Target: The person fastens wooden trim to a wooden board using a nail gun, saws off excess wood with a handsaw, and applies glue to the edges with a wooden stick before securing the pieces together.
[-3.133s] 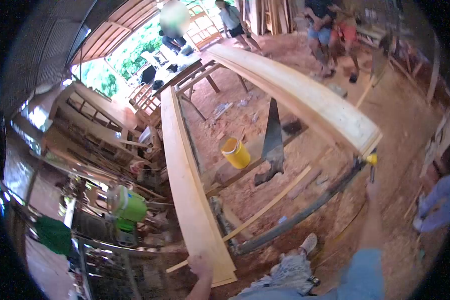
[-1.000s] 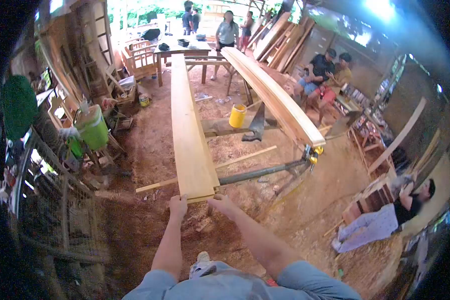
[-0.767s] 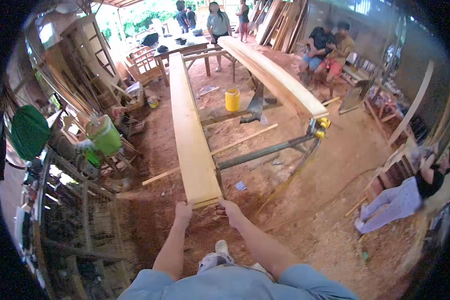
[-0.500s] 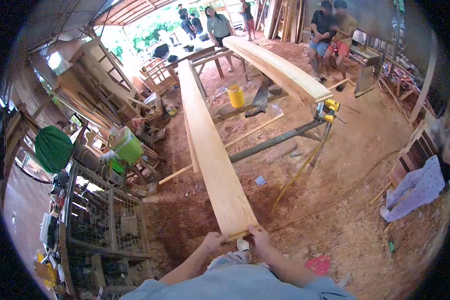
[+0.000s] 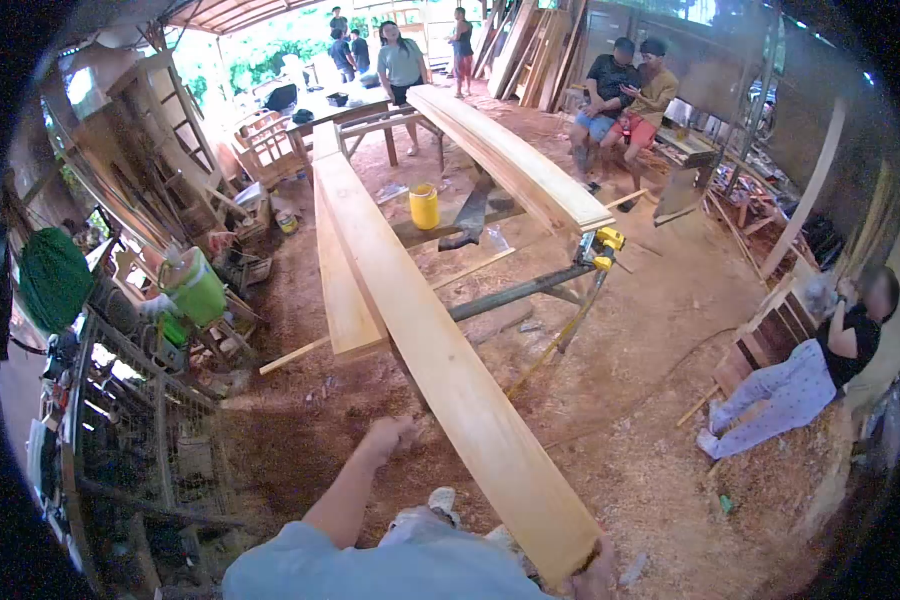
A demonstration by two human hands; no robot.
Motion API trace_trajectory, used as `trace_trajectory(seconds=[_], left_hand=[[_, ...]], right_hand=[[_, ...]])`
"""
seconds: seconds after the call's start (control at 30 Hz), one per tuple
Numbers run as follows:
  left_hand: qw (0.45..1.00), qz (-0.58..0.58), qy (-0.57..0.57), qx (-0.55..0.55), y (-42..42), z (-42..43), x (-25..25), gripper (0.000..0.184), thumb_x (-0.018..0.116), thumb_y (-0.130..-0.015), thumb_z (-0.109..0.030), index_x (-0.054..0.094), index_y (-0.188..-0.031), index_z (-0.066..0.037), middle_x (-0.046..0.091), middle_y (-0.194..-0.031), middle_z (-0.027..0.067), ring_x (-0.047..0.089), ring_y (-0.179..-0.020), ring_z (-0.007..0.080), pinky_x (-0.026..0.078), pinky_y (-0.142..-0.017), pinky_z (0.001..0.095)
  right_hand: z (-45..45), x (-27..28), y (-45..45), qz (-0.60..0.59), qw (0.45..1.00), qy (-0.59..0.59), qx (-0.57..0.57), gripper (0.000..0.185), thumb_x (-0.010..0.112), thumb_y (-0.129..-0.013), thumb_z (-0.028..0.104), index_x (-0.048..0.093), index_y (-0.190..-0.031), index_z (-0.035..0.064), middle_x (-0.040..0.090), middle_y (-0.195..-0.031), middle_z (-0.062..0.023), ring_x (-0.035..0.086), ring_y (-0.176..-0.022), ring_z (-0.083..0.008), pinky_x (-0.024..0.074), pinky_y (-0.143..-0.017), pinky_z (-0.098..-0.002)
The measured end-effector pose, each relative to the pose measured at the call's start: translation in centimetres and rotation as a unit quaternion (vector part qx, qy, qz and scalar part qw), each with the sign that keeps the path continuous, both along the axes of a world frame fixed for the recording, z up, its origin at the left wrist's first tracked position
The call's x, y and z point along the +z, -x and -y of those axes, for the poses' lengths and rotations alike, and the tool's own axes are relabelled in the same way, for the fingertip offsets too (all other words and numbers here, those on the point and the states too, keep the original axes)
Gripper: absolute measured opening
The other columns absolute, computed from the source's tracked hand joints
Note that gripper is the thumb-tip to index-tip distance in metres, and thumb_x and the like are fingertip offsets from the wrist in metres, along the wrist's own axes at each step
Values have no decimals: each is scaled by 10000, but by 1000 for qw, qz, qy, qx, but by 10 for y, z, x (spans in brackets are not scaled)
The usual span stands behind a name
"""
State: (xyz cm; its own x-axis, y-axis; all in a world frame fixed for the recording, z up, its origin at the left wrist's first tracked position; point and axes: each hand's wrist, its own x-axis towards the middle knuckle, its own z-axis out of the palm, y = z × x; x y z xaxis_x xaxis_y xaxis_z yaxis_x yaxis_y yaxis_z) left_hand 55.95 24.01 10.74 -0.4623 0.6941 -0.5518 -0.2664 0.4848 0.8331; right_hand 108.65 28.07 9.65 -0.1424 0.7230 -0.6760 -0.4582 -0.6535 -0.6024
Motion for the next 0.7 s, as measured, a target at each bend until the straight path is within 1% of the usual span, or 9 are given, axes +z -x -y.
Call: trace_trajectory(seconds=[0.17,0.3,0.43,0.5,0.53,0.57,0.63,0.67,0.7], left_hand=[[943,180,-127,251,57,-58,11,474,510,-989,-481,602,-1106,-30,663,-1003,101,632,-807,215,527,-678,356],[896,287,-241,239,66,-93,14,455,499,-992,-486,593,-1149,-69,665,-1057,84,640,-903,229,537,-742,359],[871,340,-262,239,47,-111,36,492,516,-982,-500,531,-1293,-120,647,-1189,48,596,-1110,232,484,-965,396],[851,318,-317,272,37,-117,23,535,527,-977,-503,496,-1363,-133,593,-1304,50,564,-1172,217,459,-1010,402],[855,241,-341,308,58,-141,-67,558,535,-971,-509,478,-1394,-150,537,-1381,43,515,-1238,220,438,-1038,395],[854,241,-347,304,57,-140,-68,558,535,-971,-509,478,-1394,-150,537,-1381,43,515,-1238,220,438,-1038,395],[823,366,-327,287,54,-128,-48,574,503,-973,-544,477,-1400,-161,537,-1382,51,494,-1260,238,408,-1067,396],[843,345,-292,293,32,-114,21,618,459,-967,-596,479,-1396,-152,529,-1394,52,475,-1279,256,376,-1095,411],[846,342,-289,290,32,-112,24,618,459,-967,-596,479,-1396,-152,529,-1394,52,475,-1279,256,376,-1095,411]], right_hand=[[23,62,-34,27,990,10,-136,384,486,-982,301,562,-1261,48,613,-1277,-121,644,-1050,-270,538,-893,-418],[46,90,-43,68,978,-5,-195,383,489,-980,289,557,-1267,45,612,-1276,-124,643,-1052,-271,538,-894,-418],[62,108,-40,85,968,-15,-234,382,491,-979,278,551,-1272,41,612,-1275,-128,643,-1054,-272,537,-895,-418],[66,113,-38,89,965,-21,-246,382,492,-978,273,548,-1275,39,611,-1275,-129,643,-1055,-273,537,-895,-418],[67,115,-37,90,963,-25,-253,382,493,-978,270,546,-1277,39,611,-1275,-130,642,-1055,-273,537,-896,-418],[67,116,-36,93,962,-29,-256,382,494,-977,267,545,-1278,38,611,-1275,-131,642,-1056,-274,537,-896,-419],[72,117,-36,93,959,-33,-267,382,495,-976,261,542,-1281,36,611,-1274,-133,642,-1057,-274,537,-896,-419],[75,117,-36,93,957,-35,-272,382,496,-976,259,540,-1283,35,611,-1274,-134,642,-1057,-275,537,-897,-419],[77,117,-36,94,956,-37,-277,382,496,-975,256,539,-1284,34,611,-1274,-135,642,-1058,-275,537,-897,-419]])
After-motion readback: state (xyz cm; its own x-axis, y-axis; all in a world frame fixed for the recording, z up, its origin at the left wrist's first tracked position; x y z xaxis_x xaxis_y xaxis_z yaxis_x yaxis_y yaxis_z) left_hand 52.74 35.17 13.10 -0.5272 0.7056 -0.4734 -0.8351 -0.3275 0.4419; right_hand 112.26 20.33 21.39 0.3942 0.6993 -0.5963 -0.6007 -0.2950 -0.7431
